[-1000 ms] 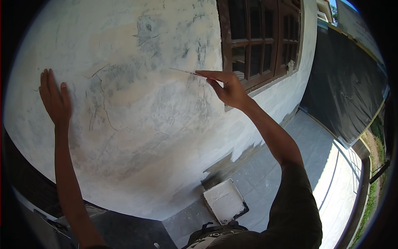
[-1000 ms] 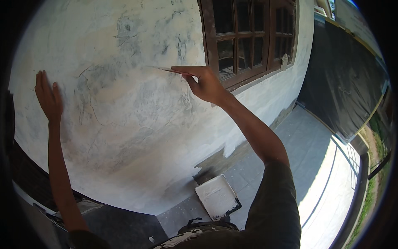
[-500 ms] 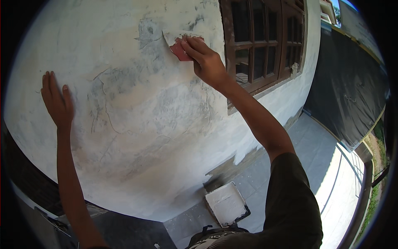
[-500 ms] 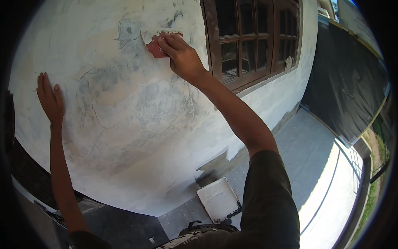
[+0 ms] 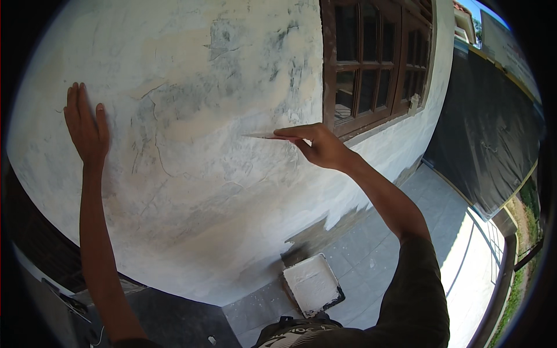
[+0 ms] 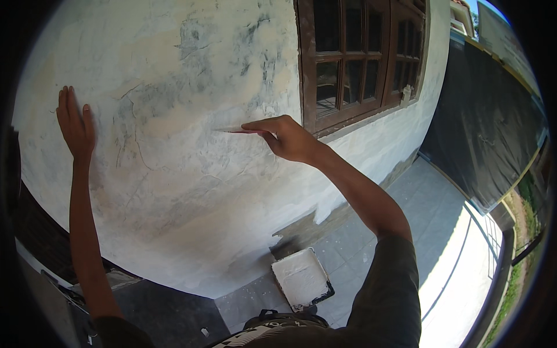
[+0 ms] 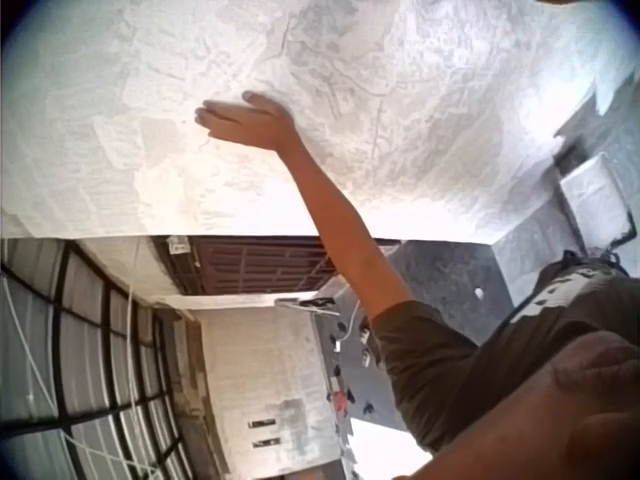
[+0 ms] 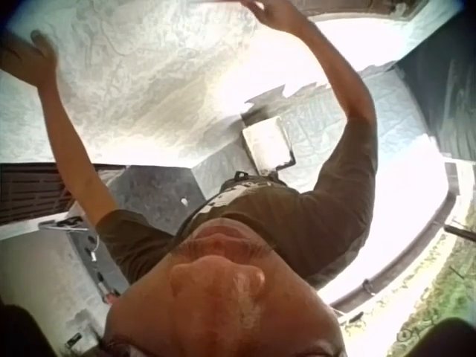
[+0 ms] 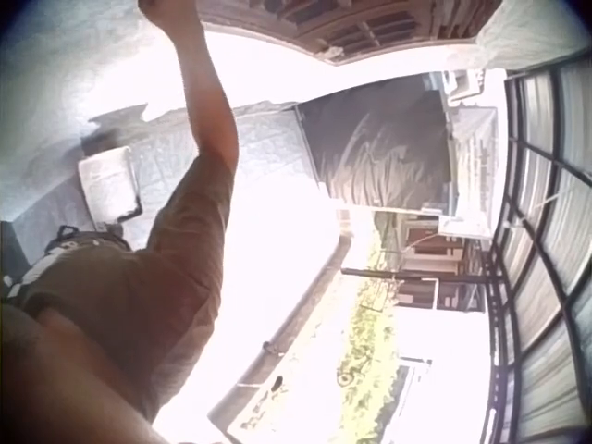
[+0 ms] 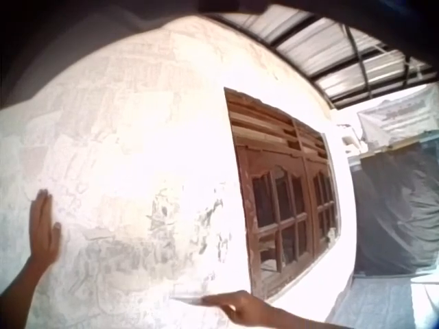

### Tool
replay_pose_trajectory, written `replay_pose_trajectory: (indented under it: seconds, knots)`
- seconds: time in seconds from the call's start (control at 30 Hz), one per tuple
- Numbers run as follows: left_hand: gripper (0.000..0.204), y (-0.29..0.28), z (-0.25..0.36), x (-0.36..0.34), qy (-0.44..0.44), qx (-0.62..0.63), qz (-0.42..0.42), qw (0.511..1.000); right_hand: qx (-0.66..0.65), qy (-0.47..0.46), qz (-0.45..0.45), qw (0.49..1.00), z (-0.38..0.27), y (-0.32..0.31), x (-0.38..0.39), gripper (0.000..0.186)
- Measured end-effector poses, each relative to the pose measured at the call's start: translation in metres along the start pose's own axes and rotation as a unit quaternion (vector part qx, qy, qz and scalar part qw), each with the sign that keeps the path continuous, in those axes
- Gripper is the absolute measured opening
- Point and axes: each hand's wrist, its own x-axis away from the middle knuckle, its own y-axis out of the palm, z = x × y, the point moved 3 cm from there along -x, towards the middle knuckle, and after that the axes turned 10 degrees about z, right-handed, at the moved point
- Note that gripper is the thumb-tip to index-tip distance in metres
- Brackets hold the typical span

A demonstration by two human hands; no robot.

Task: Applying wall putty or filler to a damaged area of an exterior wall using a putty knife.

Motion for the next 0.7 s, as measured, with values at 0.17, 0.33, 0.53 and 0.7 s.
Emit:
replay_pose_trajectory:
  seconds: [0.17, 0.33, 0.53, 0.7]
  knots:
    - [0.052, 0.0, 0.0, 0.001, 0.008, 0.013, 0.007, 1.0, 0.16, -0.11, 0.382, 0.904, 0.023, -0.092, -0.104, 0.037]
    - [0.051, 0.004, 0.003, 0.003, 0.002, 0.009, 0.008, 1.0, 0.26, -0.167, 0.347, 0.886, 0.058, -0.072, -0.112, 0.056]
    - [0.05, 0.004, 0.003, 0.002, 0.005, 0.019, 0.016, 1.0, 0.237, -0.115, 0.248, 0.932, 0.051, 0.013, -0.011, 0.064]
    - [0.052, 0.004, -0.002, 0.003, 0.009, 0.011, 0.02, 1.0, 0.065, -0.024, -0.027, 0.997, 0.018, 0.067, 0.08, 0.059]
